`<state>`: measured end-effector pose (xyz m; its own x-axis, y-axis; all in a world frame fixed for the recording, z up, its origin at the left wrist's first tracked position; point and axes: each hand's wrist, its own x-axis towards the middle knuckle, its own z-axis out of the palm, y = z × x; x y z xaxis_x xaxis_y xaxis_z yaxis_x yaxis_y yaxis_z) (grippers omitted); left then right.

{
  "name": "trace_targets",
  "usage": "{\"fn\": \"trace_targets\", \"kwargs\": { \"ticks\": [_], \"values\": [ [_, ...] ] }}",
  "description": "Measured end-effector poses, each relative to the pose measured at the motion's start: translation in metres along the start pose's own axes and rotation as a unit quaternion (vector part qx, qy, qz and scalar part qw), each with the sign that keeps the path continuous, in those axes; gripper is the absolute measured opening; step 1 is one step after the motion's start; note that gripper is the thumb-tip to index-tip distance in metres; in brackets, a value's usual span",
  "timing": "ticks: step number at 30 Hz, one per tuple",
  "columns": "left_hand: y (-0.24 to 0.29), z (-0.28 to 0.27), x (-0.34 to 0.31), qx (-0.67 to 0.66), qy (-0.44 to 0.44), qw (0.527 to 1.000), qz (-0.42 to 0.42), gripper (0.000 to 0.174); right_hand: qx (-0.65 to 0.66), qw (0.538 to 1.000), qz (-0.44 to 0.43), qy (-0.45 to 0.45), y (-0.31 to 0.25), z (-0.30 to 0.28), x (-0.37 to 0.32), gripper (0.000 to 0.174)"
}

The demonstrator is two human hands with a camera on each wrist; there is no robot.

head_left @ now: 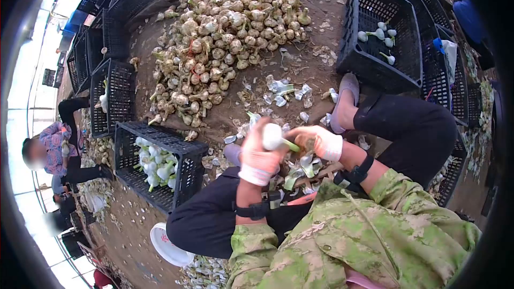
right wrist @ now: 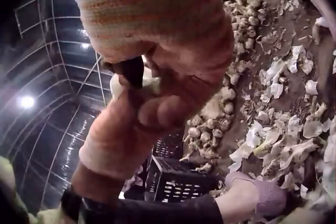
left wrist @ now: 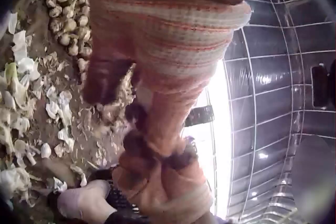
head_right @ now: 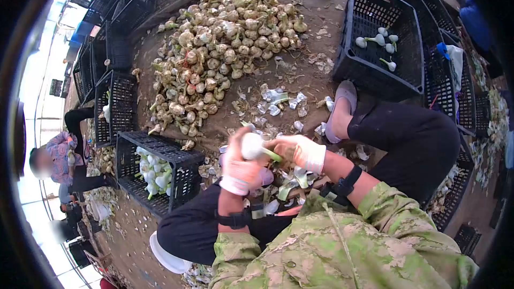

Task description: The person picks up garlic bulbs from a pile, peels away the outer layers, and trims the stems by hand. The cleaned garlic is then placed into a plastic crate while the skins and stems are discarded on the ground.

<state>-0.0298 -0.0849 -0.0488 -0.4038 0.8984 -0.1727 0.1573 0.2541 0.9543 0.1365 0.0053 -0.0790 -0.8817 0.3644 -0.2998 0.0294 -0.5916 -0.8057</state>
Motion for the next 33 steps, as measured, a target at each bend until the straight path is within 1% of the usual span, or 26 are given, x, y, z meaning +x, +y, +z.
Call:
{"fn": "trace_targets", "kwargs": {
  "ticks": [1, 2, 3, 5, 6, 7, 8, 9, 11, 13, 14, 15, 17, 19, 21, 22, 23, 24, 25, 26, 27, 28, 29, 30, 31, 33],
  "values": [
    [0.002, -0.018, 0.007, -0.061, 0.060, 0.995, -0.053, 0.068, 0.061, 0.997, 0.015, 0.036, -0.008, 0.001, 0.003, 0.030],
    [-0.027, -0.050, 0.010, -0.326, 0.086, 0.941, -0.032, 0.058, 0.017, 0.995, 0.046, 0.081, 0.001, -0.013, 0.011, 0.030],
    [-0.056, -0.077, 0.014, -0.566, 0.104, 0.818, -0.008, 0.052, 0.066, 0.991, 0.046, 0.111, 0.003, -0.019, 0.014, 0.028],
    [-0.036, -0.088, 0.030, -0.570, 0.142, 0.800, 0.121, 0.056, 0.171, 0.974, 0.060, 0.134, 0.025, -0.034, 0.025, 0.027],
    [-0.035, -0.083, 0.045, -0.536, 0.164, 0.825, 0.073, 0.058, 0.233, 0.957, 0.095, 0.144, 0.034, -0.039, 0.029, 0.028],
    [-0.040, -0.077, 0.062, -0.520, 0.173, 0.836, -0.010, 0.053, 0.005, 0.989, 0.040, 0.143, 0.031, -0.028, 0.026, 0.027],
    [-0.046, -0.068, 0.088, -0.335, 0.207, 0.918, -0.050, 0.053, 0.114, 0.981, 0.078, 0.133, 0.039, -0.033, 0.027, 0.027],
    [-0.054, -0.060, 0.119, -0.136, 0.229, 0.960, -0.085, 0.055, 0.222, 0.961, 0.114, 0.122, 0.047, -0.040, 0.029, 0.027],
    [-0.070, -0.049, 0.186, -0.024, 0.224, 0.967, -0.119, 0.055, 0.211, 0.965, 0.083, 0.132, 0.046, -0.039, 0.027, 0.032],
    [-0.065, -0.033, 0.240, 0.171, 0.217, 0.956, -0.102, 0.059, 0.128, 0.978, 0.089, 0.137, 0.046, -0.048, 0.028, 0.099],
    [-0.080, -0.030, 0.275, 0.111, 0.201, 0.957, -0.178, 0.065, 0.154, 0.970, 0.113, 0.153, 0.037, -0.051, 0.029, 0.099],
    [-0.097, -0.026, 0.298, 0.074, 0.178, 0.969, -0.154, 0.071, 0.179, 0.959, 0.138, 0.170, 0.032, -0.054, 0.030, 0.099],
    [-0.114, -0.007, 0.340, 0.208, 0.203, 0.950, -0.111, 0.078, 0.213, 0.955, 0.090, 0.184, 0.044, -0.066, 0.029, 0.063],
    [-0.106, 0.017, 0.356, 0.252, 0.246, 0.910, -0.217, 0.077, 0.244, 0.923, 0.162, 0.248, 0.049, -0.077, 0.031, 0.040],
    [-0.116, 0.020, 0.369, 0.220, 0.313, 0.884, -0.269, 0.073, 0.252, 0.915, 0.156, 0.273, 0.056, -0.082, 0.029, 0.042],
    [-0.134, 0.009, 0.373, 0.241, 0.284, 0.897, -0.239, 0.072, 0.238, 0.936, 0.086, 0.245, 0.058, -0.084, 0.027, 0.041],
    [-0.138, -0.001, 0.370, 0.254, 0.277, 0.903, -0.206, 0.068, 0.226, 0.951, 0.013, 0.209, 0.052, -0.081, 0.031, 0.041],
    [-0.145, -0.010, 0.365, 0.191, 0.282, 0.920, -0.193, 0.064, 0.220, 0.925, 0.138, 0.276, 0.041, -0.079, 0.035, 0.059],
    [-0.150, -0.018, 0.354, 0.127, 0.284, 0.934, -0.178, 0.061, 0.183, 0.940, 0.110, 0.267, 0.051, -0.082, 0.034, 0.057],
    [-0.121, -0.015, 0.327, -0.030, 0.271, 0.936, -0.223, 0.055, 0.163, 0.940, 0.108, 0.278, 0.046, -0.078, 0.034, 0.058],
    [-0.101, -0.007, 0.296, -0.038, 0.281, 0.937, -0.204, 0.049, 0.142, 0.941, 0.105, 0.290, 0.038, -0.076, 0.036, 0.059],
    [-0.101, -0.004, 0.266, -0.104, 0.252, 0.939, -0.208, 0.047, 0.160, 0.942, 0.060, 0.288, 0.042, -0.071, 0.035, 0.059],
    [-0.102, 0.008, 0.230, -0.149, 0.242, 0.943, -0.173, 0.056, 0.125, 0.941, 0.066, 0.307, 0.022, -0.063, 0.034, 0.038],
    [-0.100, 0.022, 0.194, -0.176, 0.197, 0.948, -0.176, 0.052, 0.202, 0.930, 0.034, 0.306, 0.021, -0.059, 0.037, 0.040],
    [-0.098, 0.036, 0.156, -0.104, 0.153, 0.971, -0.152, 0.046, 0.279, 0.911, 0.003, 0.305, 0.023, -0.054, 0.037, 0.041],
    [-0.102, 0.064, 0.092, -0.026, 0.088, 0.987, -0.131, 0.043, 0.122, 0.937, -0.005, 0.327, 0.020, -0.044, 0.032, 0.038]
  ]
}}
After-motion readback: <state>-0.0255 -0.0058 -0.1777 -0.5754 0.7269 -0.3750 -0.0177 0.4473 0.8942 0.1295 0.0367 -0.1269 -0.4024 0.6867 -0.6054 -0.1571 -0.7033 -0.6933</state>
